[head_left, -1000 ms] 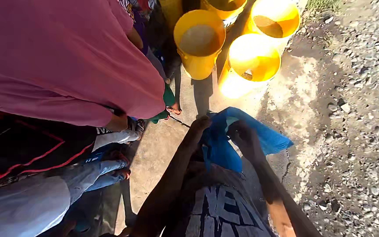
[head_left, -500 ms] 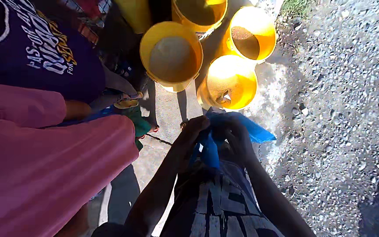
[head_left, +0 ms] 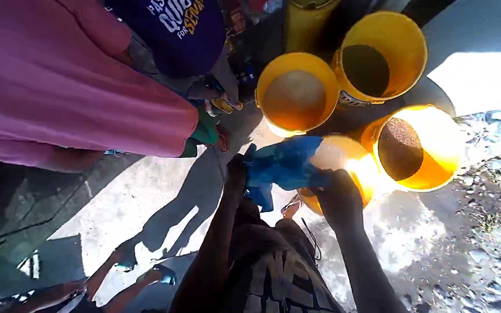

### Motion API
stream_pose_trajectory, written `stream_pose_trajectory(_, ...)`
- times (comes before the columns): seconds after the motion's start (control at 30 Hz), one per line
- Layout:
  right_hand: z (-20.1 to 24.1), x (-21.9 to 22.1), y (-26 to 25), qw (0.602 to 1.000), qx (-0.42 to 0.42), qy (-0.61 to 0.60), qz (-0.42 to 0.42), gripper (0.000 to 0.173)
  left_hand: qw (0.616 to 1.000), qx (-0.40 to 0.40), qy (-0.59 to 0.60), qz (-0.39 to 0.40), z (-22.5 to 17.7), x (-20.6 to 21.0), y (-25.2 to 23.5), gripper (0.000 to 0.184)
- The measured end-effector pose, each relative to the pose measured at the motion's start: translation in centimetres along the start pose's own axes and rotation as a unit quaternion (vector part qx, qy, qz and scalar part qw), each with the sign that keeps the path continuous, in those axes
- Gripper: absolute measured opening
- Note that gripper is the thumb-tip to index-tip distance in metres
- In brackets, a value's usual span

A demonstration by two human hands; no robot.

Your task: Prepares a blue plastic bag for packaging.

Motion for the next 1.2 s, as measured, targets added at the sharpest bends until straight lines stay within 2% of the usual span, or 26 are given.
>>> stream_pose_trajectory(0.07, 2.7, -3.3, -0.7, 0.997, 0.043, -0.046, 0.043, 0.015, 0.993, 0.035, -0.099, -0.052, 1.9, -0.6, 1.2, 0.019)
stream_pose_trajectory(0.17, 4.9, -6.6, -1.8, 0.992, 0.093, 0.021, 0.081, 0.02, 0.981, 0.079, -0.174, -0.031, 2.6, 1.2, 4.3, 0.025)
stream_pose_trajectory(0.23, 6.5, -6.8, -5.4, 0.984, 0.038, 0.089, 0.15, 0.021, 0.98, 0.107, -0.159, -0.044, 1.0, 2.9, 4.7, 0.027)
stream_pose_trajectory(0.27, 7.5, -6.5, -7.7, 0.98, -0.014, 0.123, 0.154, 0.02, 0.982, 0.114, -0.146, -0.041, 0.0, 3.6, 4.7, 0.026)
stream_pose_trajectory(0.33, 10.8, -6.3, -10.7, 0.969, -0.116, 0.191, 0.108, 0.01, 0.982, 0.127, -0.137, 0.02, -2.6, 4.9, 5.3, 0.032)
stream_pose_trajectory(0.37, 13.5, -6.3, -11.0, 0.957, -0.169, 0.223, 0.083, 0.008, 0.975, 0.158, -0.143, 0.068, -4.4, 5.2, 5.9, 0.036)
stream_pose_trajectory(0.43, 20.3, -7.1, -9.0, 0.896, -0.294, 0.327, 0.054, 0.014, 0.956, 0.213, -0.157, 0.123, -8.1, 5.6, 7.1, 0.037)
stream_pose_trajectory(0.47, 23.1, -8.1, -6.9, 0.853, -0.336, 0.397, 0.043, 0.02, 0.959, 0.22, -0.141, 0.112, -9.0, 5.7, 7.9, 0.034)
stream_pose_trajectory(0.53, 25.7, -9.2, -2.7, 0.779, -0.348, 0.519, 0.051, 0.03, 0.971, 0.219, -0.081, 0.061, -9.0, 5.5, 9.4, 0.027)
stream_pose_trajectory(0.6, 23.7, -8.0, -1.4, 0.741, -0.325, 0.569, 0.147, 0.032, 0.976, 0.21, -0.043, 0.044, -8.2, 6.1, 10.8, 0.025)
stream_pose_trajectory(0.67, 17.1, -7.2, -1.1, 0.742, -0.231, 0.566, 0.274, 0.039, 0.976, 0.199, -0.05, 0.073, -8.2, 8.5, 13.0, 0.027)
stream_pose_trajectory(0.7, 13.0, -7.8, -1.0, 0.768, -0.167, 0.533, 0.314, 0.051, 0.974, 0.197, -0.058, 0.099, -8.5, 10.0, 14.2, 0.028)
stream_pose_trajectory(0.77, 5.3, -9.8, -0.8, 0.855, -0.043, 0.397, 0.332, 0.071, 0.961, 0.21, -0.089, 0.157, -9.4, 12.7, 15.9, 0.029)
stream_pose_trajectory(0.83, 1.0, -10.3, 1.0, 0.924, 0.026, 0.223, 0.308, 0.06, 0.941, 0.224, -0.144, 0.206, -10.0, 14.1, 16.6, 0.029)
stream_pose_trajectory(0.9, 0.1, -10.1, 2.7, 0.95, 0.042, 0.129, 0.282, 0.036, 0.927, 0.227, -0.208, 0.214, -10.5, 14.8, 17.0, 0.027)
stream_pose_trajectory(0.93, 0.7, -10.4, 3.0, 0.954, 0.017, 0.139, 0.265, 0.026, 0.924, 0.23, -0.227, 0.204, -10.6, 15.3, 17.2, 0.027)
stream_pose_trajectory(1.0, 2.6, -12.1, 3.2, 0.942, -0.055, 0.221, 0.247, 0.022, 0.927, 0.226, -0.232, 0.188, -10.0, 16.0, 17.5, 0.034)
stream_pose_trajectory(1.07, 5.2, -13.1, 3.5, 0.901, -0.116, 0.322, 0.266, 0.023, 0.942, 0.19, -0.209, 0.184, -9.0, 15.5, 18.1, 0.054)
stream_pose_trajectory(1.13, 7.8, -12.3, 3.8, 0.837, -0.162, 0.428, 0.299, 0.024, 0.958, 0.146, -0.166, 0.182, -8.6, 14.1, 18.9, 0.061)
stream_pose_trajectory(1.2, 10.4, -11.5, 4.2, 0.765, -0.182, 0.53, 0.318, 0.026, 0.965, 0.127, -0.131, 0.188, -8.3, 13.2, 19.0, 0.054)
Point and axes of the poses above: each hand's wrist, its own y-axis away from the middle knuckle, its own x-axis out of the palm, z = x × y, the point moved 2 cm from there along -y, towards the middle knuckle, and after that the axes turned 1 degree about -z, right-handed, at the moved point
